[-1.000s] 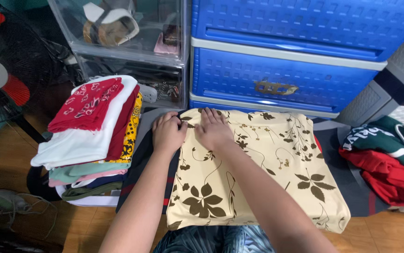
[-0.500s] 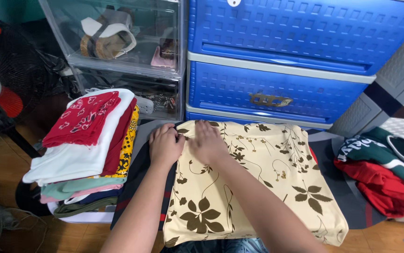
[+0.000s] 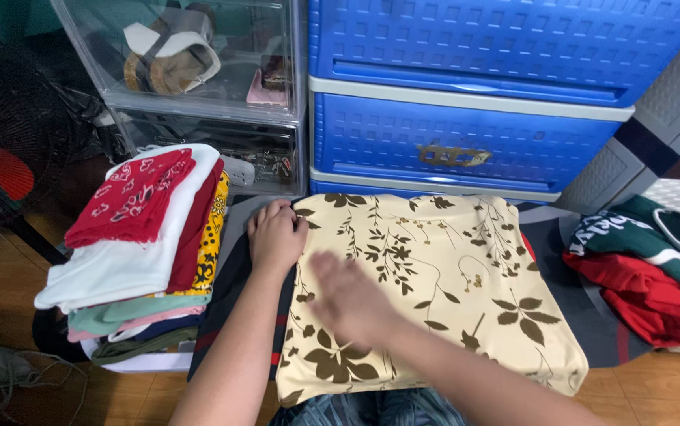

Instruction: The person folds a patterned top and a red bandana by hand on a mat, smoothing the fabric with their palms and stacking them near other clothes.

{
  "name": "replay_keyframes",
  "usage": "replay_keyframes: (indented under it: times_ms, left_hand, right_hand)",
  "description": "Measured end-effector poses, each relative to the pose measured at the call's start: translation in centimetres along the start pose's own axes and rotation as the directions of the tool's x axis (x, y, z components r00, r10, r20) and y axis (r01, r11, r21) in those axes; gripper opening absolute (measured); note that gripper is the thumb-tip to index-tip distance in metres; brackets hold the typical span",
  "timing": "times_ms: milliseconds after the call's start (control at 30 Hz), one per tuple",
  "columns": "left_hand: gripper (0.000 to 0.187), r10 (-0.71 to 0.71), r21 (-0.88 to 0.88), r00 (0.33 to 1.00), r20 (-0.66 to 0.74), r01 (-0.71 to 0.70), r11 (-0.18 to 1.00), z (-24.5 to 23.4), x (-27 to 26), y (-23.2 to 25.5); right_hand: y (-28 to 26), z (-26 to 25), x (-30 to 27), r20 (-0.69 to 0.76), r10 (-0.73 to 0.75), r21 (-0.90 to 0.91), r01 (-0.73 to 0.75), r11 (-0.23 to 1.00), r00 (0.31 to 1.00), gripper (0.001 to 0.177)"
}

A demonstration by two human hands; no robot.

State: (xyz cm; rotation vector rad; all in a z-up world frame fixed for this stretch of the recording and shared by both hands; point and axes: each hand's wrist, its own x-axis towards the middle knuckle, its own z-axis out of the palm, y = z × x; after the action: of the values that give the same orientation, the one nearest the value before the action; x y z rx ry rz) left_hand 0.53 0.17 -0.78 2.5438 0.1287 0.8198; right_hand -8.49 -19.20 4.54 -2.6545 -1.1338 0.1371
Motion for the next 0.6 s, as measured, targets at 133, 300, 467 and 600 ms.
replay_keyframes:
  times_ms: [133,300,467,600]
  left_hand:
    - [0.027,-0.034,-0.011,0.999,0.038,0.035,0.999,-0.1,0.0,0.2]
    - [0.025,-0.008,0.007,1.000,-0.010,0.008,1.000,0.1,0.0,0.0]
    - [0.025,-0.019,0.012,1.000,0.005,0.019,1.000,0.3,-0.1,-0.2]
    - [0.027,-0.013,0.002,1.000,0.016,0.013,1.000,0.0,-0.1,-0.3]
  right_hand:
    - [5.6,-2.5,3.2,-0.113,0.291,-0.023,-0.296,0.955,0.950,0.074]
    - [1.8,-0.8,0.7,-0.036,0.410,0.001,-0.410,0.912,0.911,0.072]
    - [-5.1,0.9,-6.2,-0.001,-0.091,0.056,0.091,0.994,0.996,0.073]
    - [0.6,1.6,-5.1,-0.128,-0.084,0.070,0.093,0.993,0.988,0.071]
